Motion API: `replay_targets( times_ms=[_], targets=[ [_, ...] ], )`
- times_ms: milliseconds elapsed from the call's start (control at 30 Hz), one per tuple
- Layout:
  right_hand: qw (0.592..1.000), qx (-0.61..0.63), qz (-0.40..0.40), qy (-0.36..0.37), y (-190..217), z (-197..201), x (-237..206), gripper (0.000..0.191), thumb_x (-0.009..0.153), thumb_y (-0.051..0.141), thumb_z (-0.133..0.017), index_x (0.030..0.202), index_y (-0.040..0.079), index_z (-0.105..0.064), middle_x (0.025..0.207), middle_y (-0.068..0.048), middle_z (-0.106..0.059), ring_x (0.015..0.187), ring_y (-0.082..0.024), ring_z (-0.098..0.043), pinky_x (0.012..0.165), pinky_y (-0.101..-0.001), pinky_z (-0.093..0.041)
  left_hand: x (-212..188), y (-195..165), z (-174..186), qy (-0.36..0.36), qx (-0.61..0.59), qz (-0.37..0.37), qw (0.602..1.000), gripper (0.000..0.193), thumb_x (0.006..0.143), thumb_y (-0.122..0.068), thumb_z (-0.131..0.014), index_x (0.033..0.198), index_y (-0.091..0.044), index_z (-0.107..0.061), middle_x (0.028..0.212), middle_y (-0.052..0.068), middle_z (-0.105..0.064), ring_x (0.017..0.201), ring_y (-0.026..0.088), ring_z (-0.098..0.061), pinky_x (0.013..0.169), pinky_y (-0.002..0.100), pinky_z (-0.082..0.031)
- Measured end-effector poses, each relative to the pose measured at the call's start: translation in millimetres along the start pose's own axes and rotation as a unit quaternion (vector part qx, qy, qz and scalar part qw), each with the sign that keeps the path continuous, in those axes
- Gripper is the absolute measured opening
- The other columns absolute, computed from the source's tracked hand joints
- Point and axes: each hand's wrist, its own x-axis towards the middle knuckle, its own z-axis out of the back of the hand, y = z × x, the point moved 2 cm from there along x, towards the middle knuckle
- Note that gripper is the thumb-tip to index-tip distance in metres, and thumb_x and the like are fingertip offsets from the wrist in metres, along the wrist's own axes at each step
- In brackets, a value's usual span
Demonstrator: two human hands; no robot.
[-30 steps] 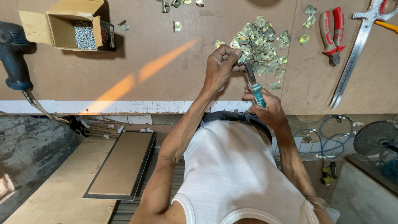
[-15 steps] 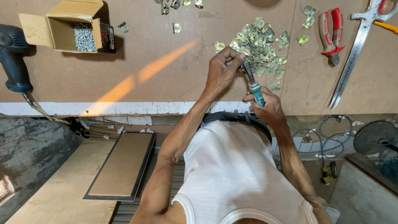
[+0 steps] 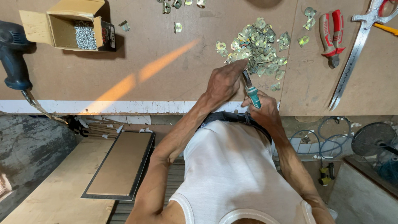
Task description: The person stands at a workbench holding side cutters in one hand and picks small metal fittings one at a time from a pile. They grip each fitting with the pliers, work on it, and place it back on the bench, repeating this across the pile of fittings.
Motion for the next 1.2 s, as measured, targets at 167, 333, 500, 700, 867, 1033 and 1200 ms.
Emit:
replay_targets(
  times_ms=[167,333,500,700,867,1033,1200],
  targets=[
    [0.997,0.034,-0.052,0.042,3.8,-6.4,2.9,0.021,0.081,-0.008,-0.059,0.090,0.000,-0.076,0.103,-0.014,-0.071,0.090,-0.023,-0.069,0.080,-0.0347,-0.054,-11.9,13.9,-4.5,0.025,0.085,-0.052,0.995,0.042,0.089,0.003,-0.056,0.130,0.006,-0.060,0.117,0.025,-0.073,0.099,0.034,-0.076,0.085,0.040,-0.064],
    [0.994,0.031,0.044,0.090,-2.4,-0.2,7.5,0.030,0.073,-0.006,-0.062,0.101,-0.001,-0.074,0.116,-0.014,-0.067,0.099,-0.021,-0.067,0.087,-0.0337,-0.053,2.6,31.1,31.9,-0.020,0.055,0.002,0.998,0.020,0.101,-0.004,-0.062,0.120,-0.004,-0.068,0.118,0.019,-0.075,0.104,0.032,-0.077,0.087,0.039,-0.068],
    [0.986,0.078,-0.105,0.101,-13.6,4.9,5.1,0.025,0.082,-0.003,-0.058,0.102,-0.001,-0.072,0.112,-0.012,-0.066,0.078,-0.017,-0.065,0.072,-0.0323,-0.055,33.9,48.0,79.5,-0.126,0.327,-0.011,0.936,0.043,0.080,-0.020,-0.071,0.114,0.006,-0.071,0.115,0.023,-0.069,0.105,0.039,-0.063,0.085,0.046,-0.055],
    [0.982,0.131,-0.104,0.081,-11.0,6.6,-0.8,0.024,0.081,-0.004,-0.058,0.100,-0.003,-0.072,0.124,-0.009,-0.065,0.083,-0.016,-0.064,0.073,-0.0303,-0.055,40.1,42.8,31.2,0.043,0.198,0.068,0.977,0.035,0.083,-0.028,-0.079,0.091,0.004,-0.068,0.093,0.018,-0.062,0.091,0.034,-0.059,0.076,0.047,-0.050],
    [0.983,0.115,-0.127,0.059,-13.2,8.7,-3.1,0.030,0.075,-0.006,-0.058,0.100,-0.001,-0.074,0.125,-0.007,-0.067,0.097,-0.016,-0.067,0.075,-0.0315,-0.058,43.9,46.9,20.0,0.028,0.231,0.061,0.971,0.018,0.092,-0.015,-0.071,0.086,0.001,-0.065,0.084,0.015,-0.060,0.082,0.031,-0.063,0.065,0.045,-0.052],
    [0.991,0.102,-0.034,0.073,-10.4,11.7,-1.7,0.036,0.073,-0.007,-0.060,0.106,-0.002,-0.073,0.131,-0.011,-0.065,0.110,-0.021,-0.066,0.086,-0.0337,-0.056,40.8,49.6,39.0,-0.033,0.123,0.104,0.986,0.015,0.093,-0.016,-0.066,0.088,-0.002,-0.065,0.076,0.011,-0.066,0.067,0.026,-0.067,0.057,0.042,-0.054],
    [0.996,0.012,-0.015,0.084,-6.8,9.4,2.8,0.040,0.072,-0.003,-0.062,0.110,0.000,-0.073,0.125,-0.012,-0.069,0.103,-0.022,-0.069,0.086,-0.0318,-0.056,31.5,38.8,37.3,0.053,-0.294,0.323,0.898,0.021,0.105,-0.017,-0.057,0.094,-0.001,-0.067,0.073,0.007,-0.073,0.060,0.012,-0.070,0.050,0.031,-0.056]
  ],
)
